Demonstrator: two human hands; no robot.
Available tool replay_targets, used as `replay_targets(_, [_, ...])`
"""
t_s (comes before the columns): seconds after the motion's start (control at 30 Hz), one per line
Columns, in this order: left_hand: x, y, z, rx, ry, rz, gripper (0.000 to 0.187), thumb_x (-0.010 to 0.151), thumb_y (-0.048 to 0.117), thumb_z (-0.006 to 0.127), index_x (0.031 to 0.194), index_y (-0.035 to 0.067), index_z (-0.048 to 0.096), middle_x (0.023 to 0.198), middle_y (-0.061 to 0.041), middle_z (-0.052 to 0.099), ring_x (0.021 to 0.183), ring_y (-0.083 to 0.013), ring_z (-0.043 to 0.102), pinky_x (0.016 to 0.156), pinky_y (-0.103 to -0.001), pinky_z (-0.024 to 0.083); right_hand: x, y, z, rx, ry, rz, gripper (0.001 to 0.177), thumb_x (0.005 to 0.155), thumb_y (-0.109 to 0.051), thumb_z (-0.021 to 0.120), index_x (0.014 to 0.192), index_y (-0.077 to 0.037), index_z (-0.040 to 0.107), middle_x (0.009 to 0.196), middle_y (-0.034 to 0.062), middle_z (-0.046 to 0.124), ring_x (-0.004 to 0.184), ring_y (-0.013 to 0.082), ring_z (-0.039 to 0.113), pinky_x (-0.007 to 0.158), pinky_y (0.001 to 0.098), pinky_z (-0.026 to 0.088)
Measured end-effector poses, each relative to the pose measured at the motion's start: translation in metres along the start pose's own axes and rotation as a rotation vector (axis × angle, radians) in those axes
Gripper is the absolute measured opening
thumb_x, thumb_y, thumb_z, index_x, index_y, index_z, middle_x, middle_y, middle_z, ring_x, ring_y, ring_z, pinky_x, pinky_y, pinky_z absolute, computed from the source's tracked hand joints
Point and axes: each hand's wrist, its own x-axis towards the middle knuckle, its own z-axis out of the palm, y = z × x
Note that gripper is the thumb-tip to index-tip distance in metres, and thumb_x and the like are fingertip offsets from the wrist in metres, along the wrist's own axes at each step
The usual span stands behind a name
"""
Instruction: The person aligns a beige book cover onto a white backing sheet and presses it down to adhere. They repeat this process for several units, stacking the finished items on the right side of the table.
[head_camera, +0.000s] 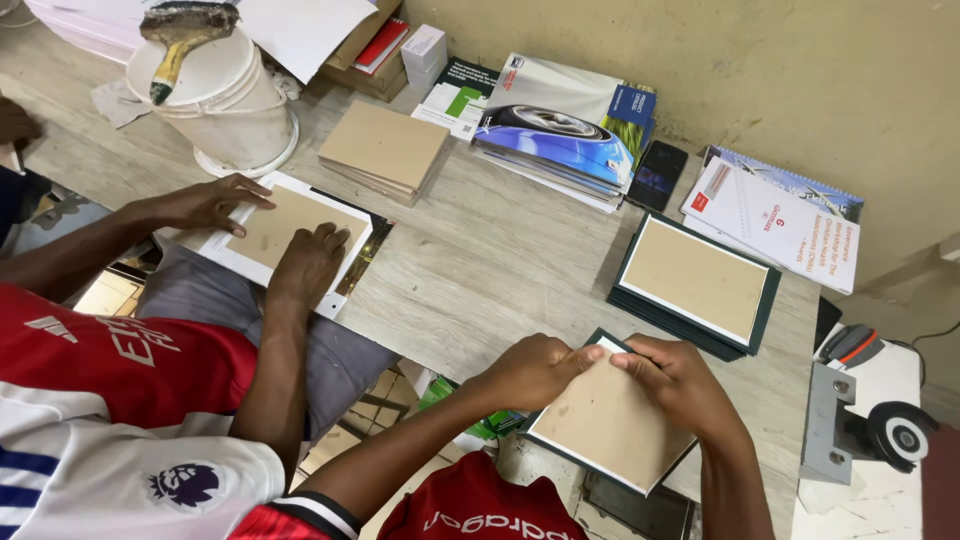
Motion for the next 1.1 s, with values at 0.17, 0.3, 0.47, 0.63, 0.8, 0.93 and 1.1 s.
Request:
replay_targets(0.17, [-0.014, 0.017, 0.000, -0.073, 0.019, 0.120, 0.053, 0.108, 0.039, 0.049, 0.071, 0.005, 0.063, 0.060, -0.014, 0.063, 0.059, -0.0245, 0.059, 0.060, -0.037, 0.048, 0.001, 0.016, 0.001, 0.073, 0.000, 0.009, 0.030, 0.094, -0.023, 0.066, 0.069, -0.007, 0.075, 0.053, 0.0090, 0.063, 0.057, 0.0184, 0.053, 0.058, 0.0365, 0.049])
replay_targets(0.3, [-0.034, 0.017, -0.002, -0.201, -0.059, 0.163, 0.033, 0.108, 0.032, 0.050, 0.088, 0.007, 0.059, 0.074, -0.011, 0.064, 0.075, -0.0218, 0.060, 0.069, -0.040, 0.050, 0.002, 0.013, 0.003, 0.254, 0.052, 0.113, 0.031, 0.095, -0.017, 0.066, 0.068, -0.004, 0.070, 0.049, 0.0062, 0.053, 0.047, 0.0181, 0.048, 0.047, 0.0323, 0.043])
replay_targets(0.47, [-0.054, 0.015, -0.002, -0.234, -0.065, 0.111, 0.026, 0.109, 0.028, 0.051, 0.091, 0.011, 0.060, 0.071, -0.005, 0.063, 0.068, -0.0163, 0.063, 0.064, -0.031, 0.051, 0.004, 0.041, 0.010, 0.358, 0.080, 0.173, 0.029, 0.095, -0.015, 0.067, 0.069, -0.002, 0.070, 0.047, 0.0064, 0.052, 0.042, 0.0177, 0.048, 0.043, 0.0307, 0.043])
replay_targets(0.63, [-0.065, -0.014, 0.014, -0.373, -0.057, 0.121, 0.034, 0.107, 0.019, 0.056, 0.140, 0.011, 0.058, 0.102, -0.016, 0.069, 0.080, -0.0144, 0.060, 0.071, -0.032, 0.057, 0.008, 0.057, 0.020, 0.405, 0.089, 0.184, 0.029, 0.095, -0.013, 0.067, 0.068, -0.002, 0.069, 0.047, 0.0055, 0.050, 0.040, 0.0168, 0.048, 0.040, 0.0289, 0.042])
replay_targets(0.8, [-0.070, -0.045, 0.027, -0.591, -0.119, 0.110, 0.066, 0.106, 0.015, 0.055, 0.165, 0.007, 0.026, 0.129, -0.018, 0.059, 0.086, -0.0105, 0.056, 0.077, -0.025, 0.054, 0.010, 0.063, 0.025, 0.443, 0.071, 0.213, 0.026, 0.094, -0.014, 0.067, 0.074, 0.002, 0.073, 0.048, 0.0090, 0.053, 0.039, 0.0188, 0.051, 0.041, 0.0308, 0.046])
replay_targets(0.93, [-0.078, -0.037, 0.024, -0.418, -0.240, -0.173, 0.035, 0.100, 0.044, 0.060, 0.115, 0.013, 0.058, 0.077, 0.001, 0.067, 0.072, -0.0110, 0.063, 0.080, -0.034, 0.053, 0.000, -0.004, 0.017, 0.361, 0.020, 0.331, 0.046, 0.097, -0.030, 0.071, 0.065, -0.014, 0.043, 0.067, -0.0040, 0.036, 0.061, 0.0112, 0.035, 0.059, 0.0292, 0.028])
replay_targets(1.1, [-0.080, -0.045, 0.028, -0.537, -0.213, -0.109, 0.053, 0.103, 0.056, 0.052, 0.077, 0.011, 0.054, 0.064, -0.006, 0.064, 0.057, -0.0173, 0.066, 0.056, -0.027, 0.054, -0.007, -0.020, 0.003, 0.217, -0.053, 0.387, 0.048, 0.098, -0.036, 0.072, 0.068, -0.014, 0.042, 0.069, -0.0030, 0.038, 0.061, 0.0105, 0.037, 0.057, 0.0293, 0.027])
